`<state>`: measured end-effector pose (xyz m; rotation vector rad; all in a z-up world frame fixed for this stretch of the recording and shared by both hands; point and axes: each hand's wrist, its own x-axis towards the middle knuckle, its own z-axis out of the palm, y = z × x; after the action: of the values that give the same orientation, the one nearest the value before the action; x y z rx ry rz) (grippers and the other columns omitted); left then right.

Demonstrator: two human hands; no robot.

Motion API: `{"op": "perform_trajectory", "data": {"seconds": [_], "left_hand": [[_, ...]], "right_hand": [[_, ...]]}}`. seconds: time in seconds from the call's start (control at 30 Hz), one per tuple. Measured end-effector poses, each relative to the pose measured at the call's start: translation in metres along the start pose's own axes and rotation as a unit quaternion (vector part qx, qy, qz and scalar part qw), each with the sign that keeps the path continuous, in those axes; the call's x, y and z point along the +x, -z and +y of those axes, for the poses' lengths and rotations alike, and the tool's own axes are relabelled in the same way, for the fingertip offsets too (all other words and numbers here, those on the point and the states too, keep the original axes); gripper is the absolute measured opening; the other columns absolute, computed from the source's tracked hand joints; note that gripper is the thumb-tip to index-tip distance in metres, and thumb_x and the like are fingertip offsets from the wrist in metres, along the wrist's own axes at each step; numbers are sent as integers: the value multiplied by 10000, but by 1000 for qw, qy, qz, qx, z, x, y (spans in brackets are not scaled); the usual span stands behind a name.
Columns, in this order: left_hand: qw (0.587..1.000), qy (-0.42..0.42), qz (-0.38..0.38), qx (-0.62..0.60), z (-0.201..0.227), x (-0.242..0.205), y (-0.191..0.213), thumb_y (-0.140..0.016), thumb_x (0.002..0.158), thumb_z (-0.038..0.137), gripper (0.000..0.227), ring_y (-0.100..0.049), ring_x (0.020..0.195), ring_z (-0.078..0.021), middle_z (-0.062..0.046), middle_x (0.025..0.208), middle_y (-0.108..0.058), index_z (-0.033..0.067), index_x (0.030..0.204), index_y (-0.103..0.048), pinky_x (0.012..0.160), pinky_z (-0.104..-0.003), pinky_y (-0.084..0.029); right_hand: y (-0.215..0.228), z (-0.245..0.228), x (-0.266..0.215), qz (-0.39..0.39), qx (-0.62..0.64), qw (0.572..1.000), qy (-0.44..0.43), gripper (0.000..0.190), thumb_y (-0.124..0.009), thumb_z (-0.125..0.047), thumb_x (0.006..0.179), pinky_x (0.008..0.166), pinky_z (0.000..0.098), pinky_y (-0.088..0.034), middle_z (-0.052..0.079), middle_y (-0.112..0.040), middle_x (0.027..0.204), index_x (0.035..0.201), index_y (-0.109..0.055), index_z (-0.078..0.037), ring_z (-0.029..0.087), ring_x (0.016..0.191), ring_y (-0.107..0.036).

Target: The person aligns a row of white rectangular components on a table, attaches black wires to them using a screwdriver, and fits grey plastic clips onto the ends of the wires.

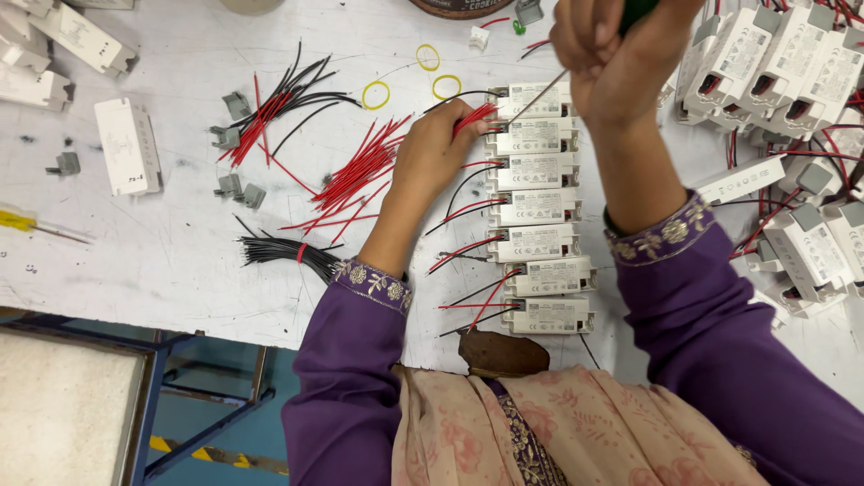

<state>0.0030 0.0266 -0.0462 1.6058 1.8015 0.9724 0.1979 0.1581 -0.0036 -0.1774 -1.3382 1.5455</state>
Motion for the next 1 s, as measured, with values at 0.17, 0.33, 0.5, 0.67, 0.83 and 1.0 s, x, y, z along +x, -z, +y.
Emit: {"op": "perform_trajectory", "data": {"seconds": [0.17, 0.33, 0.5, 0.67, 0.83, 1.0], "left_hand": [[992, 103, 73, 15, 13, -17, 38, -591, 1002, 289, 197, -699, 770, -268, -77, 836, -742, 124, 988, -696, 686, -407, -504], [983, -68, 158, 60, 30, -7, 66, -667, 999, 256, 140, -695, 827, -269, -83, 930, -693, 121, 1005, -702, 710, -417, -532], [979, -118, 90, 138, 34, 49, 24, -739, 892, 275, 178, -679, 851, -332, -94, 941, -680, 110, 955, -712, 684, -468, -516], [995, -1, -3, 102, 11, 62, 8, -731, 838, 299, 220, -709, 823, -332, -111, 843, -734, 126, 974, -744, 706, -461, -537], [993, 24, -8, 119, 5, 55, 8, -735, 828, 307, 243, -713, 819, -334, -132, 818, -743, 80, 915, -745, 709, -456, -547], [990, 31, -15, 140, 11, 56, 8, -734, 833, 310, 251, -717, 833, -332, -133, 849, -746, 81, 936, -744, 715, -455, -552]], "right_hand": [[33, -7, 8, -13, -6, 999, 39, 639, -346, -539, 1156, 424, 283, -150, 16, -232, 520, 701, -319, -91, 133, 436, -210], [37, 5, 16, 0, -9, 997, 71, 600, -387, -481, 1170, 448, 304, -174, 28, -243, 531, 725, -322, -83, 140, 434, -222], [30, 10, 22, 22, 16, 997, 72, 641, -369, -576, 1121, 430, 286, -181, 45, -265, 542, 751, -353, -52, 135, 410, -227], [29, 9, 21, 31, 60, 997, 22, 661, -346, -590, 1130, 416, 260, -157, 32, -249, 535, 749, -359, -50, 139, 450, -210], [31, 15, 27, 6, 48, 998, 40, 674, -333, -610, 1123, 426, 268, -165, 38, -243, 539, 756, -352, -45, 140, 454, -211], [25, 17, 29, 1, 5, 999, 45, 680, -334, -627, 1119, 404, 253, -156, 44, -245, 542, 763, -342, -47, 121, 410, -193]]}}
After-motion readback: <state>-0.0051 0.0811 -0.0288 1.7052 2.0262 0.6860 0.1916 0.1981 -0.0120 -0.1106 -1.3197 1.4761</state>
